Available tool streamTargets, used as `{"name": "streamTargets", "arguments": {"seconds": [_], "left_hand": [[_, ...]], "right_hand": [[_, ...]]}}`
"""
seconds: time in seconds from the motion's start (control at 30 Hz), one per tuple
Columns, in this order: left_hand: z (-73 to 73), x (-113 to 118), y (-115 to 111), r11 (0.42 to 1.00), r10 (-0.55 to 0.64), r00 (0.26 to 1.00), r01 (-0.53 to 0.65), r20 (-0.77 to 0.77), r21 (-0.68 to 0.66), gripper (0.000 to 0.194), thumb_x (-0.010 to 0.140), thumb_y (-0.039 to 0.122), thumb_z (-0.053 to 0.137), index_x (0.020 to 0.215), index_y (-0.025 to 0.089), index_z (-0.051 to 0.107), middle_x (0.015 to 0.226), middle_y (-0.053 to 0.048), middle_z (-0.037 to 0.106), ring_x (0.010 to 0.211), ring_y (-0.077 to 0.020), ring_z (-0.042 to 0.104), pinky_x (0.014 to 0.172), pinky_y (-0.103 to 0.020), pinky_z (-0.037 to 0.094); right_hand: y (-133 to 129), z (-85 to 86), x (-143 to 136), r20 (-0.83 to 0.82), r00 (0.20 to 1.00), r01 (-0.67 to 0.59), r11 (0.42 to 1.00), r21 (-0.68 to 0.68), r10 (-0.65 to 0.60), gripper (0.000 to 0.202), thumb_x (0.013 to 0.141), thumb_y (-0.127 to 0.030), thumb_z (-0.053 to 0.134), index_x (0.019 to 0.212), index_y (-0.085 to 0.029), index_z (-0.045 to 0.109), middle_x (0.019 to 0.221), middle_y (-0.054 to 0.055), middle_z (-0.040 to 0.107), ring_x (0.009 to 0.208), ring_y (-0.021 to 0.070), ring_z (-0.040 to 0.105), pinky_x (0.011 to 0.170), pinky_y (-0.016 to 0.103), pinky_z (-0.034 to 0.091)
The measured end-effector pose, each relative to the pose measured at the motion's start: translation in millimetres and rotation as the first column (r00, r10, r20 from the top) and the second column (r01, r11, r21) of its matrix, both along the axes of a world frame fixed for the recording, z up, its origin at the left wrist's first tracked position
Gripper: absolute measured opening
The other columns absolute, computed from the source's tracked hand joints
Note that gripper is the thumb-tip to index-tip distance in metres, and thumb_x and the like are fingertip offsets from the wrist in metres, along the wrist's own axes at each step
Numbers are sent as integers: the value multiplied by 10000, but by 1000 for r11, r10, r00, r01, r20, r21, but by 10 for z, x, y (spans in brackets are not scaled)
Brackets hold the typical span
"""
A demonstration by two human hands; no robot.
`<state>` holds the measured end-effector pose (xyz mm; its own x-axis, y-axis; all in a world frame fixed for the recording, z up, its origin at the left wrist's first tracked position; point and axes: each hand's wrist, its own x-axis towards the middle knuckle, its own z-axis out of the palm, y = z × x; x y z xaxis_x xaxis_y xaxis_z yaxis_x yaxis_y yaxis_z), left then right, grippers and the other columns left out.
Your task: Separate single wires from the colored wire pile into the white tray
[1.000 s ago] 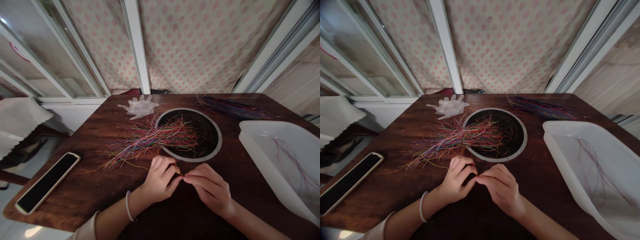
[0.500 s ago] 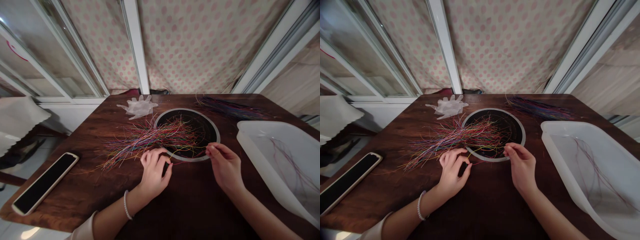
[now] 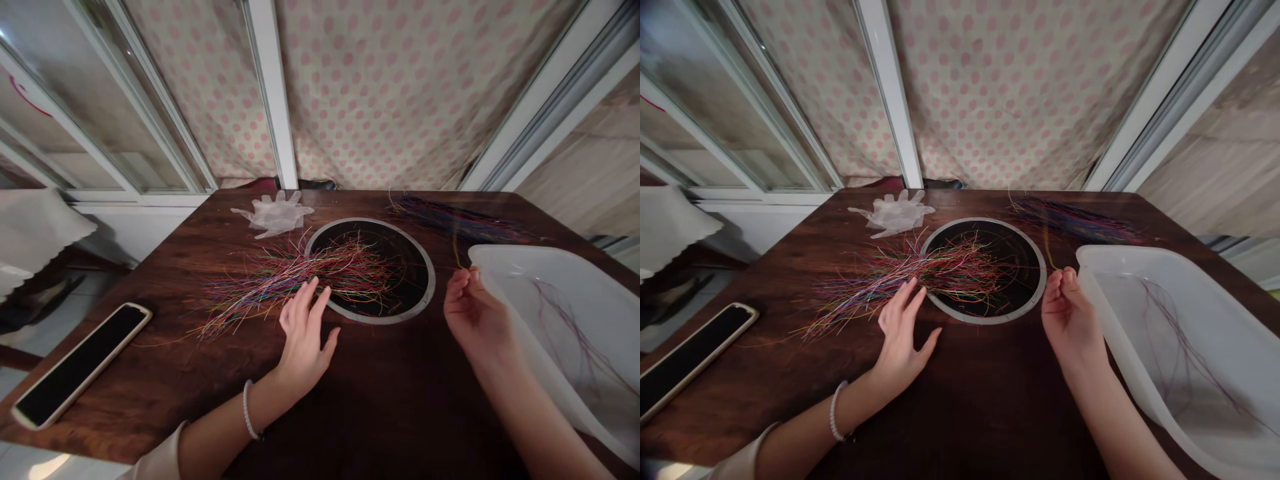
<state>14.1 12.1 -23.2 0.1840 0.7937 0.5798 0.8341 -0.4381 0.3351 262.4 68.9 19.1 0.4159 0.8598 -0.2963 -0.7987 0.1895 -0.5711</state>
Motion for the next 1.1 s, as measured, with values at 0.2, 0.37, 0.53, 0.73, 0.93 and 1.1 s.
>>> {"name": "streamTargets", "arguments": {"seconds": [0.2,0.37,0.53,0.73,0.93,1.1], "left_hand": [[22,-7,-34,906,-420,890,424,179,15,414,869,78,492,1277,142,451,1381,-173,442,1246,-223,483,996,-345,455],[73,-21,-59,825,-565,819,558,99,92,322,850,51,522,1147,165,574,1131,-114,656,1086,-207,603,895,-358,523],[138,6,-79,818,-508,797,565,327,-107,285,880,98,495,1142,155,591,1067,-116,685,958,-178,660,829,-313,556],[91,87,-118,769,-408,729,599,549,-223,216,877,103,472,992,122,653,842,-100,720,765,-155,685,680,-248,557],[70,120,-126,692,-292,699,626,653,-360,204,847,127,493,947,106,670,852,-115,714,757,-163,691,661,-241,552],[147,100,-90,708,-232,749,567,620,-420,185,826,148,527,902,146,695,852,-80,724,774,-164,668,660,-241,512]], "right_hand": [[-60,-70,-162,5,986,-166,986,5,166,158,663,-97,753,739,-163,631,698,-58,638,605,7,637,597,6,537],[-135,-195,-315,128,949,-295,954,45,287,277,525,-189,857,721,-176,662,723,-52,669,637,28,657,632,23,549],[-120,-277,-279,177,934,-327,942,70,311,252,537,-195,848,732,-175,688,737,-19,682,644,54,674,633,33,558],[-85,-224,-147,181,926,-357,925,130,331,153,636,-136,768,733,-198,668,755,-8,650,691,87,674,609,126,609],[-90,-47,-42,93,943,-333,899,285,320,217,634,-75,749,739,-220,627,747,-40,604,642,33,635,610,33,556],[-78,29,52,93,950,-313,898,310,299,238,638,-38,726,750,-224,630,745,-35,601,588,42,621,560,48,555]]}}
